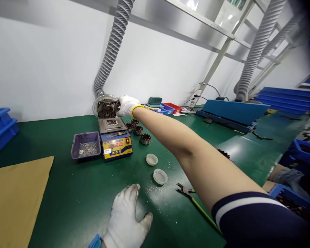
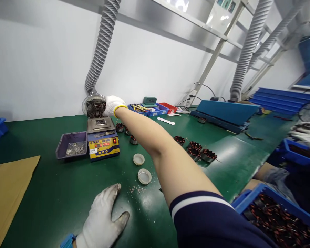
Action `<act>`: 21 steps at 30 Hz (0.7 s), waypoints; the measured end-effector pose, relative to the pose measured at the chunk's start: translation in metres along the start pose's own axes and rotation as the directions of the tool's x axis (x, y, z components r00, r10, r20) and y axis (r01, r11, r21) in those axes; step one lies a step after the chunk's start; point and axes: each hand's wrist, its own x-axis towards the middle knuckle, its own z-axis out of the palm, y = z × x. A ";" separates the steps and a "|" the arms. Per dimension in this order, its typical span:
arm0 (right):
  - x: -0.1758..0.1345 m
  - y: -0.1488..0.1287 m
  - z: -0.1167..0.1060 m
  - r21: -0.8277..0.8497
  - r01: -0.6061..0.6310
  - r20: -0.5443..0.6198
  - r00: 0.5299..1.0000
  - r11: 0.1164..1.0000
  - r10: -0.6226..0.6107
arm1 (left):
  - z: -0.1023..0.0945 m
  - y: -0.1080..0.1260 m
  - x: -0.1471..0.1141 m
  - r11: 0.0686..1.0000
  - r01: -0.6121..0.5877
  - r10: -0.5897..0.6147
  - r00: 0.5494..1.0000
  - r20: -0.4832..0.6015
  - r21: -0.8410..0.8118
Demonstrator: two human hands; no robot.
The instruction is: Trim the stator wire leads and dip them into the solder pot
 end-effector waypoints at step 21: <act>-0.014 -0.014 0.020 0.670 -0.143 0.020 0.984 0.728 0.174 | 0.000 0.001 0.000 0.982 0.116 -0.106 0.991 0.078 -0.148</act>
